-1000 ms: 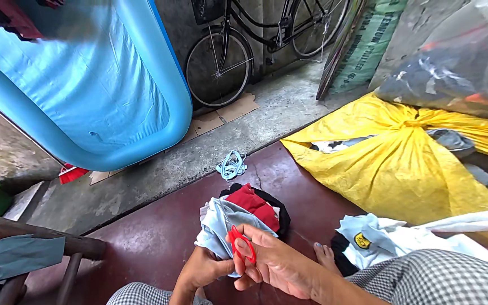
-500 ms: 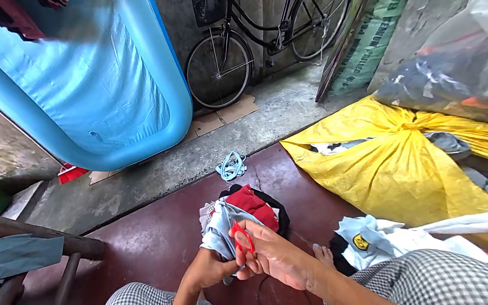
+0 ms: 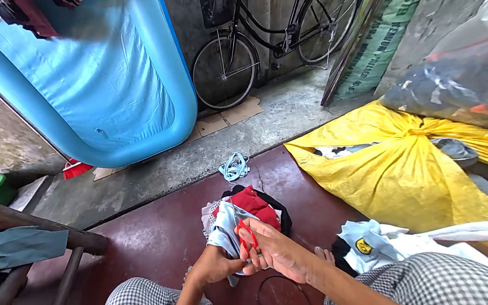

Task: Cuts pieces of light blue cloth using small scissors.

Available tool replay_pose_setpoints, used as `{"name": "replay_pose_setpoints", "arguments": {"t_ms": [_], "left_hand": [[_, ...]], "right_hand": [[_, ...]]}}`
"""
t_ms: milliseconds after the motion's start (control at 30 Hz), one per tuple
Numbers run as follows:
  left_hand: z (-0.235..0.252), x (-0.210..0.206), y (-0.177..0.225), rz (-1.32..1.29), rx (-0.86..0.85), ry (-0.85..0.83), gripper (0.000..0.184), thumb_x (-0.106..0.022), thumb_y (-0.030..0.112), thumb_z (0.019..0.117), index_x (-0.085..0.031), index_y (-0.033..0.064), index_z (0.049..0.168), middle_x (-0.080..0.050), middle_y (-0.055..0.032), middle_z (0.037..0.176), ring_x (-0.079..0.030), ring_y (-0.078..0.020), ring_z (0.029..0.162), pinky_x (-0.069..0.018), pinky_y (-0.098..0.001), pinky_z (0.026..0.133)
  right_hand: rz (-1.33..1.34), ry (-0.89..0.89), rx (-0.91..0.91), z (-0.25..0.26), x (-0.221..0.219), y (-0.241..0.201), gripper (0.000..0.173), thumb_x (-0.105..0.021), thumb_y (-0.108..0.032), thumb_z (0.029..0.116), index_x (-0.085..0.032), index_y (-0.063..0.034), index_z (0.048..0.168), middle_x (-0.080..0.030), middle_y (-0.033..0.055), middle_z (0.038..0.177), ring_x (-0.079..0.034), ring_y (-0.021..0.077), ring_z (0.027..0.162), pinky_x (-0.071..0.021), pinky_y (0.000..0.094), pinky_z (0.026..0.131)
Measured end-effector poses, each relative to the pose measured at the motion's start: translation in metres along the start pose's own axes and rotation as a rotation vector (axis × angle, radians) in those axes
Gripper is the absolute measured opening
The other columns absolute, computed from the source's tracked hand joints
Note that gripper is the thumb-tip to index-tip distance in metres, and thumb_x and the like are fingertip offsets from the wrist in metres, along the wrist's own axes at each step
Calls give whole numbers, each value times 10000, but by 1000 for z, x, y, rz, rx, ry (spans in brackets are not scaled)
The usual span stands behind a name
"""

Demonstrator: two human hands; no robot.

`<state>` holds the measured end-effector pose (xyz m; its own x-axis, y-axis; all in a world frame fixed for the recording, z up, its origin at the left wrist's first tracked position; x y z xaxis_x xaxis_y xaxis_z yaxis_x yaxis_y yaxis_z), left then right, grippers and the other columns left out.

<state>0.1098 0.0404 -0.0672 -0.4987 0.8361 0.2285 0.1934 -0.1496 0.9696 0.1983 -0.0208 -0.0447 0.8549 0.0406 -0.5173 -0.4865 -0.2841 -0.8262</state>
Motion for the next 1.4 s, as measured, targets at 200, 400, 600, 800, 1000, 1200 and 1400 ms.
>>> {"name": "replay_pose_setpoints", "arguments": {"t_ms": [200,400,600,800,1000,1200,1400], "left_hand": [[0,-10,-20,42,63,-30,400,-862,312,796,-707,37,1041,-740,-3,921,-708,-79,879,-597,-331,858],[2,-18,-23,113,74,-18,379,-839,204,808,-687,10,1096,-735,-24,980,-699,-73,934,-585,-317,904],[5,-12,-28,-85,144,57,441,-888,231,769,-693,22,1105,-752,-23,984,-718,-105,949,-597,-339,916],[9,19,-37,-1213,40,466,376,-628,219,878,-582,-14,1170,-705,-199,999,-719,-290,912,-612,-476,796],[22,-6,-50,-1369,290,345,556,-421,543,1040,-635,35,1116,-711,-181,965,-720,-278,872,-615,-457,750],[20,-18,-69,-1205,469,248,318,-446,244,1053,-655,19,972,-714,-154,837,-717,-234,759,-613,-398,684],[21,-17,-63,-947,479,140,371,-392,292,1086,-659,35,1061,-730,-131,897,-724,-210,826,-615,-381,751]], "right_hand": [[85,72,9,2,5,2,330,-610,-292,1021,-501,-80,1248,-637,68,859,-665,198,712,-616,411,733],[149,116,-34,2,12,7,288,-569,-284,1051,-498,-76,1237,-632,69,843,-670,198,713,-622,401,728],[-34,177,-12,5,20,1,323,-638,-289,1014,-510,-77,1221,-652,65,861,-669,184,684,-614,368,679],[-325,178,-28,1,14,1,369,-659,-248,991,-502,-62,1268,-683,74,933,-705,195,750,-625,386,676],[-600,80,-106,-6,-3,40,476,-707,-338,943,-513,-98,1304,-678,82,928,-689,198,731,-605,392,655],[-697,39,-147,-15,-7,55,479,-699,-388,945,-526,-109,1294,-645,77,882,-654,197,685,-576,387,627],[-752,2,-113,-23,-11,57,496,-695,-407,943,-527,-102,1296,-628,74,838,-620,193,652,-545,386,608]]}}
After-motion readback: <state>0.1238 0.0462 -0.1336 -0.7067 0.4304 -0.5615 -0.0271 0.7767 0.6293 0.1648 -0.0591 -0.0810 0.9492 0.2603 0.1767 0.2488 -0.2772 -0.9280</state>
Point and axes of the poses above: each hand's wrist, its own z-axis towards the middle knuckle, its own x-axis out of the back of the hand, y = z × x, the point moved 10 cm from there along z, towards the middle knuckle
